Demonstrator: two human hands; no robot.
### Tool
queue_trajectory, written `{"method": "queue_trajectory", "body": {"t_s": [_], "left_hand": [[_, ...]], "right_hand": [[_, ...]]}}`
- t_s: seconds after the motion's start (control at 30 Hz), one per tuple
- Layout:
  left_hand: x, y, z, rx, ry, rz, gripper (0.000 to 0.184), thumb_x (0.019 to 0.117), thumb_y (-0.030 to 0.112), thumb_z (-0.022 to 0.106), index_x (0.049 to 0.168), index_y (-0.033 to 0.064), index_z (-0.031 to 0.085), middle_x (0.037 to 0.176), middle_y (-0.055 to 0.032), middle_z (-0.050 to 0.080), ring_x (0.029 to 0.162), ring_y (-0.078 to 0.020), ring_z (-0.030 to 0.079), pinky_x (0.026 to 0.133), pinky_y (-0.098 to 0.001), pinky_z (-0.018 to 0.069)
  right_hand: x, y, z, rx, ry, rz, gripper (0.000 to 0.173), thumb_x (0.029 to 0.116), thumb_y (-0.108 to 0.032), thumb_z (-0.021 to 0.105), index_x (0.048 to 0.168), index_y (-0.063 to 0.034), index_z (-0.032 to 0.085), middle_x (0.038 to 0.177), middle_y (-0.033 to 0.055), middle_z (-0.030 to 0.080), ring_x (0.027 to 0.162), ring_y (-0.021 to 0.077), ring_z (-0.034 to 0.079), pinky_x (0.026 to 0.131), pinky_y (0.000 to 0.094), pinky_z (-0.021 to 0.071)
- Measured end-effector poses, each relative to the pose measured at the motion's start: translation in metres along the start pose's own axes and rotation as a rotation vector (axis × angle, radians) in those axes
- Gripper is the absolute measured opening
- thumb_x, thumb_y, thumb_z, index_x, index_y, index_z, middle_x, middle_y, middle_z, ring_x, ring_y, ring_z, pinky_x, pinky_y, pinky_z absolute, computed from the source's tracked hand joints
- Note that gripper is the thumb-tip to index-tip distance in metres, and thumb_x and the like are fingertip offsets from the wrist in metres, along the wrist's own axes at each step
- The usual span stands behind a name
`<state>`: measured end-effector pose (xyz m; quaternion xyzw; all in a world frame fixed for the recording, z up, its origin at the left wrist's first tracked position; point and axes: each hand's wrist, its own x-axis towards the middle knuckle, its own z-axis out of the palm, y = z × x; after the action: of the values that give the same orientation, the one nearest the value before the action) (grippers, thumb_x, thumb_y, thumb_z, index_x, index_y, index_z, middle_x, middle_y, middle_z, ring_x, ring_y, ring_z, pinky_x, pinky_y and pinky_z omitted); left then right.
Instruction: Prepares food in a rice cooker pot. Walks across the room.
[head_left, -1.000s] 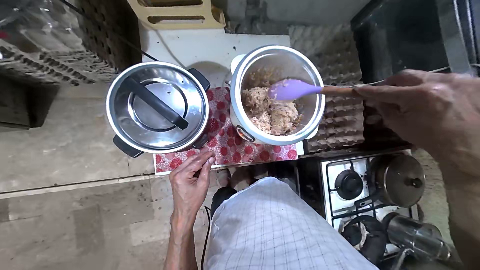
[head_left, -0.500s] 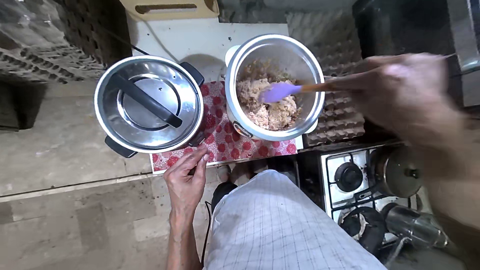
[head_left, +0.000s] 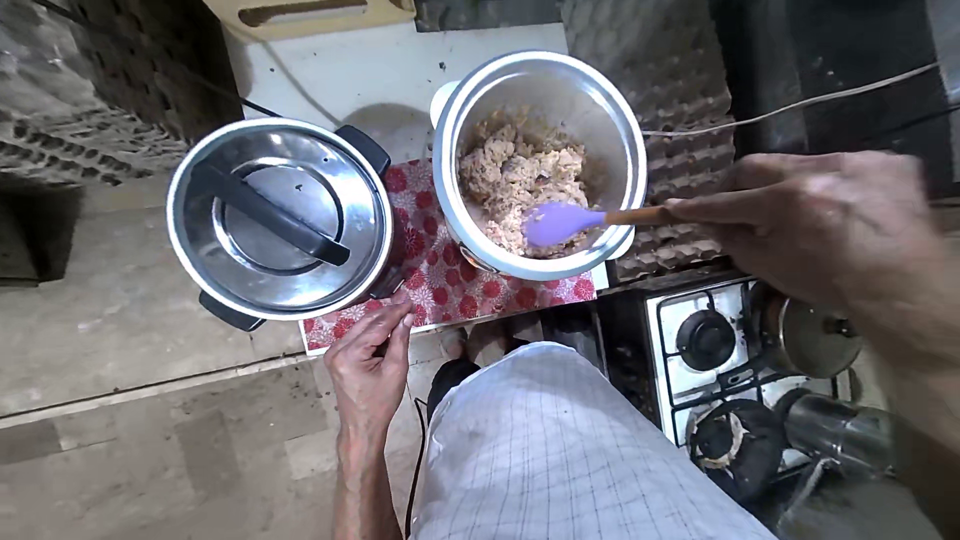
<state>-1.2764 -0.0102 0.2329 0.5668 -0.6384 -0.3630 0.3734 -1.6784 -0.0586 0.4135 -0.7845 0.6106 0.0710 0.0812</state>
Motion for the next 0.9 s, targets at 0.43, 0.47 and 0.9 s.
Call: {"method": "queue_trajectory", "body": {"t_s": [0.43,0.47,0.9], "left_hand": [[0.004,0.005,0.009,0.001,-0.031,0.014,0.018,0.099,0.013,0.066,0.113,0.0064,0.076,0.112,-0.0037,0.075,0.09,-0.0059,0.071,0.074,-0.0235,0.0606],[0.003,0.005,0.008,0.004,-0.027,0.005,0.018,0.099,0.013,0.066,0.113,0.0068,0.076,0.112,-0.0032,0.075,0.089,-0.0055,0.071,0.072,-0.0232,0.0605],[0.005,0.016,0.021,0.002,-0.04,0.017,0.018,0.0991,0.011,0.065,0.112,0.0056,0.076,0.112,-0.0037,0.074,0.09,-0.0057,0.071,0.073,-0.0236,0.0607]], "right_hand": [[-0.004,0.028,-0.007,0.06,0.049,0.031,0.033,0.1019,-0.017,0.055,0.127,-0.0284,0.074,0.103,0.0122,0.07,0.082,0.0405,0.067,0.063,0.064,0.0479],[-0.01,0.036,-0.007,0.061,0.054,0.01,0.032,0.1034,-0.023,0.053,0.127,-0.0292,0.073,0.103,0.0109,0.07,0.082,0.0387,0.067,0.061,0.0624,0.0485],[0.035,0.014,0.049,0.117,0.054,-0.021,0.035,0.0969,-0.011,0.059,0.123,-0.0278,0.076,0.096,0.0136,0.072,0.075,0.0401,0.067,0.059,0.0616,0.0475]]}}
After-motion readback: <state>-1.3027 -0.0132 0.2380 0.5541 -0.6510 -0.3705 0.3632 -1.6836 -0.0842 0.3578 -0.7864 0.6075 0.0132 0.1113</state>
